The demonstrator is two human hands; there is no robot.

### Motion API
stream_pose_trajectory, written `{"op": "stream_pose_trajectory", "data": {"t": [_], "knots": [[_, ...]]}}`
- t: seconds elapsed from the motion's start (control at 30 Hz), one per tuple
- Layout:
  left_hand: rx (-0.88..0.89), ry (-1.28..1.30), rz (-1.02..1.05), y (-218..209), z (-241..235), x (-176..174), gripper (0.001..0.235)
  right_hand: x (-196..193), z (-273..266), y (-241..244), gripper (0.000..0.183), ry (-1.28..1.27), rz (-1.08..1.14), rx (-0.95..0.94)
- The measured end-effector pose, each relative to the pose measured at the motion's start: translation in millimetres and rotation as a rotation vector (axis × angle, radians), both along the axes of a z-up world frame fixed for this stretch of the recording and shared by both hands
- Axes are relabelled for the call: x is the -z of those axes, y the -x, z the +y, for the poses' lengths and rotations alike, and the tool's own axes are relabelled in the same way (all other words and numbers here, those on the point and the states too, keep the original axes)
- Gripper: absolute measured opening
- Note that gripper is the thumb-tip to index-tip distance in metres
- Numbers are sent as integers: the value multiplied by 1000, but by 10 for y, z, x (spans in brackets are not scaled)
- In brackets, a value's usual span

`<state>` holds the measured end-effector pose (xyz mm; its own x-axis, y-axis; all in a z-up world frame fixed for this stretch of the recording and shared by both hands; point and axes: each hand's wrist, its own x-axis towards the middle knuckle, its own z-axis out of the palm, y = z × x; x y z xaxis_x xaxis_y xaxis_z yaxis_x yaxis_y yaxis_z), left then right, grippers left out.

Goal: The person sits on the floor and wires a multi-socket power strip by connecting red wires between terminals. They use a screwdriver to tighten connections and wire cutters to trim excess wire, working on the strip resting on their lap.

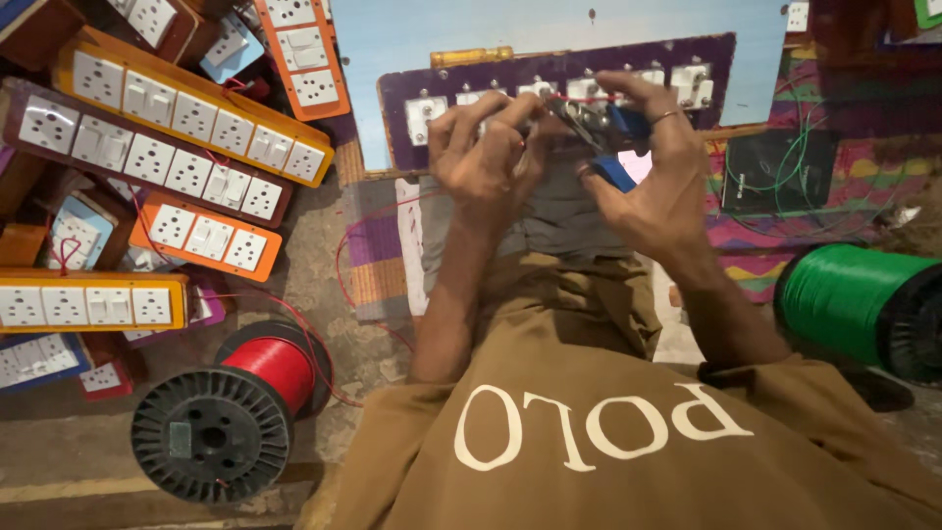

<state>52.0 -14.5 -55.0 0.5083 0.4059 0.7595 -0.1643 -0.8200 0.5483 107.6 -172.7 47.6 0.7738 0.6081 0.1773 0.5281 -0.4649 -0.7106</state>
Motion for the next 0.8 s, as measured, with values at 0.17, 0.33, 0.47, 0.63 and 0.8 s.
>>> {"op": "stream_pose_trajectory", "data": {"t": [0.17,0.33,0.47,0.63,0.8], "knots": [[119,48,122,109,44,-69,31,-153,-74,-8,71,237,-165,-87],[193,46,190,178,102,-170,42,-200,-1,-2,69,281,-235,-32],[236,83,200,174,127,-182,42,-195,-7,-26,53,108,-112,-52],[258,107,218,203,133,-157,39,-178,-74,-62,52,28,-148,-55],[232,211,196,206,110,-136,32,-71,-106,-271,45,-43,-285,-86]]}}
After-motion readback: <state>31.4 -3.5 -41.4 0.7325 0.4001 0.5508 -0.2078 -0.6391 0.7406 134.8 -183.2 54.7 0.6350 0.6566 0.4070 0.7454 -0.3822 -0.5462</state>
